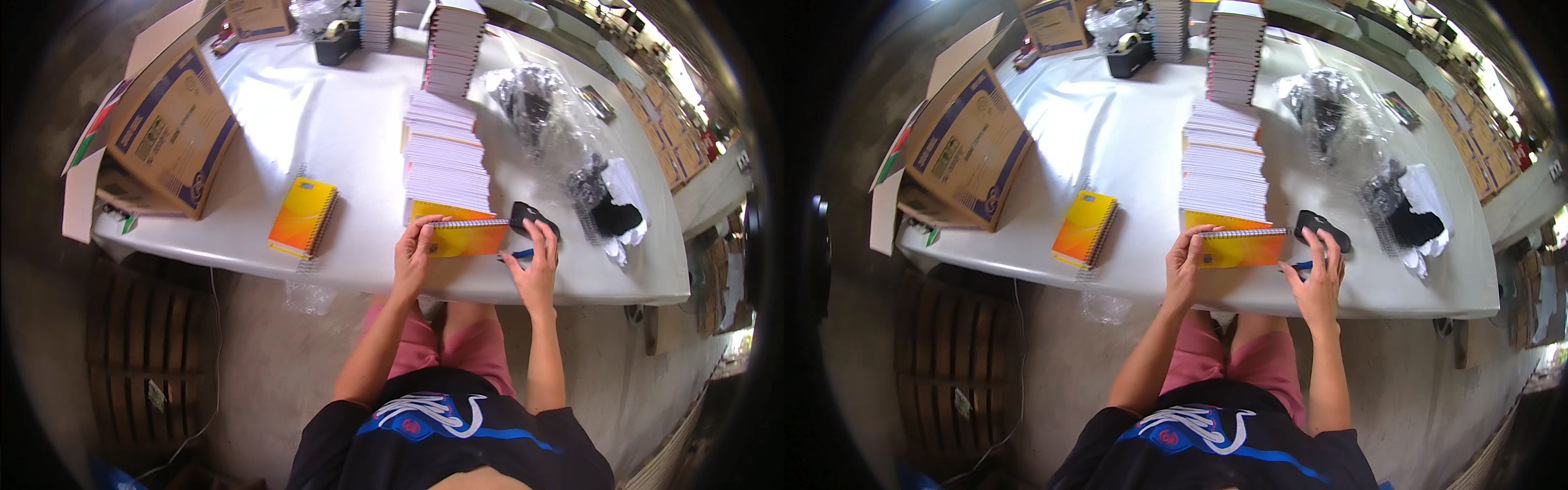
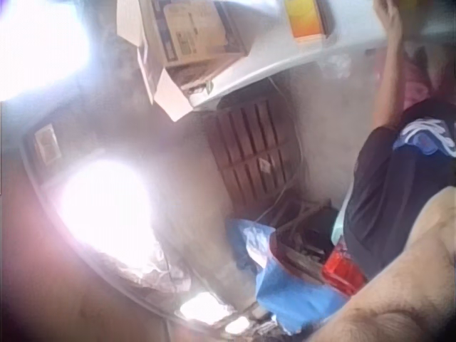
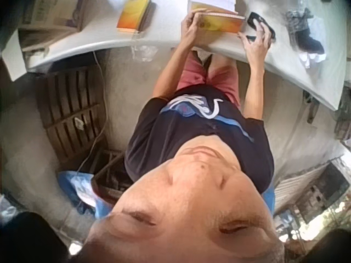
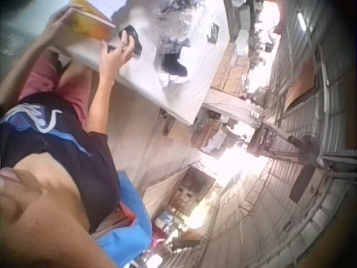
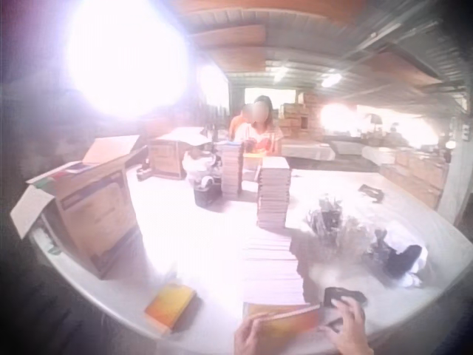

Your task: The person retrieves stacks of loose paper and colored covers from a cardboard box, places them on a table, and uses a stapler and pliers to attach spiral bindings to the notebooks. The finished notebooks are stacked on the table.

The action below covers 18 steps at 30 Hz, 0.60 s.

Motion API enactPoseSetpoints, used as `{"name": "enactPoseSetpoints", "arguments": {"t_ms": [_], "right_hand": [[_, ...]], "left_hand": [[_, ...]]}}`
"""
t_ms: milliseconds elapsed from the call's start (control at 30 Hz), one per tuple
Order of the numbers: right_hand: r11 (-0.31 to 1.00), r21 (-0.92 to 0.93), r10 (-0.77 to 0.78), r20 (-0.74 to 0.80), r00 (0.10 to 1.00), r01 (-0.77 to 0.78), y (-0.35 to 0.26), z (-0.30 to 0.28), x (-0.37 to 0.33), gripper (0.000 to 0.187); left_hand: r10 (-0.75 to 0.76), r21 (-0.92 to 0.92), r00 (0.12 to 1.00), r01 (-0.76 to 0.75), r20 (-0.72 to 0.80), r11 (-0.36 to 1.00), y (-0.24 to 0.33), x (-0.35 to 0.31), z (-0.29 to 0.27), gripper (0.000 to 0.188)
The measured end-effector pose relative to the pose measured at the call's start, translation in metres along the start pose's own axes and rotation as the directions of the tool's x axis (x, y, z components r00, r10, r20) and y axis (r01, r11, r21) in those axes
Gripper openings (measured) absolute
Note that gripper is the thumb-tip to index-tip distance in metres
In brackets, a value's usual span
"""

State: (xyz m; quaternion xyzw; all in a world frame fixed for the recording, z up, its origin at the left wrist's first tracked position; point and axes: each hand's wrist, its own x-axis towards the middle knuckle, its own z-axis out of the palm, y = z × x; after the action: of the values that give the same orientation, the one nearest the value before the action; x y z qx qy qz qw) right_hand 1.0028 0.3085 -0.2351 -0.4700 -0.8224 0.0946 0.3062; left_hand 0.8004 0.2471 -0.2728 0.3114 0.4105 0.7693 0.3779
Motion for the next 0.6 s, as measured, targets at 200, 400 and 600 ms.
{"name": "enactPoseSetpoints", "arguments": {"t_ms": [200, 400, 600], "right_hand": [[0.983, -0.014, -0.183, -0.183, 0.966, 0.184, -0.031, 0.036, 0.014, 0.103], [0.96, -0.112, -0.274, -0.222, 0.936, 0.255, -0.068, 0.048, 0.022, 0.087], [0.842, 0.162, -0.517, -0.028, 0.856, 0.514, -0.135, 0.061, 0.057, 0.071]], "left_hand": [[0.182, 0.121, 0.957, -0.158, -0.227, 0.98, 0.024, -0.005, -0.032, 0.024], [0.355, 0.078, 0.56, -0.458, -0.748, 0.886, 0.088, 0.015, -0.114, 0.015], [0.594, 0.848, 0.685, 0.066, -0.422, 0.526, 0.096, 0.018, -0.169, 0.026]]}}
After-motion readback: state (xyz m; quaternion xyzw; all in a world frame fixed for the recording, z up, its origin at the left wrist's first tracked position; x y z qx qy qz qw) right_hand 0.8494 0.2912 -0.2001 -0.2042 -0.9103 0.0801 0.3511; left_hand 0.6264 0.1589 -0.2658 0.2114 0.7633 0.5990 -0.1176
